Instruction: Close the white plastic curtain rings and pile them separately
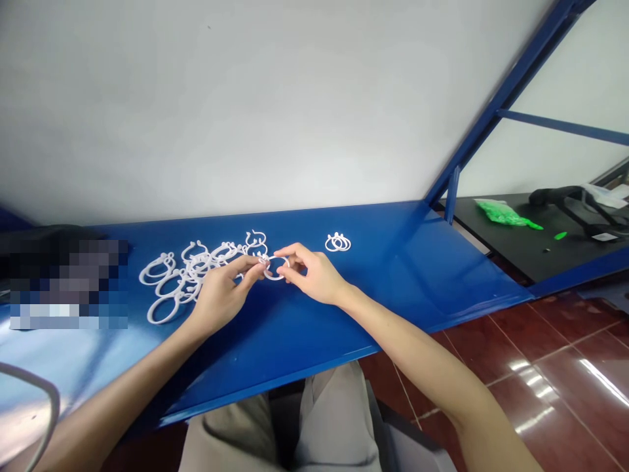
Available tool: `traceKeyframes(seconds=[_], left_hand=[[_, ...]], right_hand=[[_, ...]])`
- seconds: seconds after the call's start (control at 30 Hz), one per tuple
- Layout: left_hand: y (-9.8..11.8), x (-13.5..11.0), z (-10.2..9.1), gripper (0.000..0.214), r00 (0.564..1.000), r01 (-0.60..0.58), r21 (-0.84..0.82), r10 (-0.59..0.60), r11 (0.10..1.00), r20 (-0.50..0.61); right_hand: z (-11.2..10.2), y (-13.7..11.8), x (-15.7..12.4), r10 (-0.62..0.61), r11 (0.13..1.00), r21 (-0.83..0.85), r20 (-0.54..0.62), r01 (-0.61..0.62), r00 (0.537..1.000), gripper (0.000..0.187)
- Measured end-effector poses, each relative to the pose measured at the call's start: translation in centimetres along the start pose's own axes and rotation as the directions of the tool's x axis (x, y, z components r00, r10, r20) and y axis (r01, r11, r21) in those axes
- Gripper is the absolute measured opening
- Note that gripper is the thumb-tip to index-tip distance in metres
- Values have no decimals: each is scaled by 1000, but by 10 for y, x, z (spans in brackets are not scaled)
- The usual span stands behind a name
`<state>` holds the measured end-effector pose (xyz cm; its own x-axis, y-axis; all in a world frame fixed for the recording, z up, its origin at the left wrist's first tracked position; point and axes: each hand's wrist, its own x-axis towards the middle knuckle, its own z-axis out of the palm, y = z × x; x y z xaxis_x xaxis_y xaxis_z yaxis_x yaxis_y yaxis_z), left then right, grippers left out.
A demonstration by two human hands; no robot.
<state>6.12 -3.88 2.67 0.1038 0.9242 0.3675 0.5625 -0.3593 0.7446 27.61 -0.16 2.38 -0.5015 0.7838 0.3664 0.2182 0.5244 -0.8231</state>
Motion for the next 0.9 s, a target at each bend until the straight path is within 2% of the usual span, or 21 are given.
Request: traceKeyframes(seconds=[0.1, 0.17, 0.27, 0.43, 0.6, 0.73, 0.9], left_hand=[[3, 1, -1, 26, 997, 70, -42, -69, 997, 22], [3, 0, -1, 26, 998, 57, -49, -56, 997, 21], [0, -2, 2, 26, 999, 33, -75, -32, 997, 22], [-4, -2, 6, 29, 989, 125, -218, -139, 968, -51], [-3, -1, 8, 37, 977, 135, -382, -186, 914, -101], [-2, 0, 10, 43, 973, 154, -490, -217, 858, -74], [-2, 0, 10, 44, 968, 207, -531, -250, 821, -9]], right_hand=[[5, -1, -1, -7, 1000, 1, 36, 7, 999, 20], [9, -3, -3, -36, 999, -19, 69, 37, 997, 12], [18, -6, -6, -67, 995, -72, 89, 74, 994, 14], [26, -7, -7, -42, 998, -52, -20, 40, 999, 15], [26, -4, -5, 49, 998, 50, -59, -46, 997, 31], [27, 0, -4, 55, 998, 47, -124, -49, 991, 25], [26, 1, -3, -20, 999, -40, -169, 14, 985, 14]])
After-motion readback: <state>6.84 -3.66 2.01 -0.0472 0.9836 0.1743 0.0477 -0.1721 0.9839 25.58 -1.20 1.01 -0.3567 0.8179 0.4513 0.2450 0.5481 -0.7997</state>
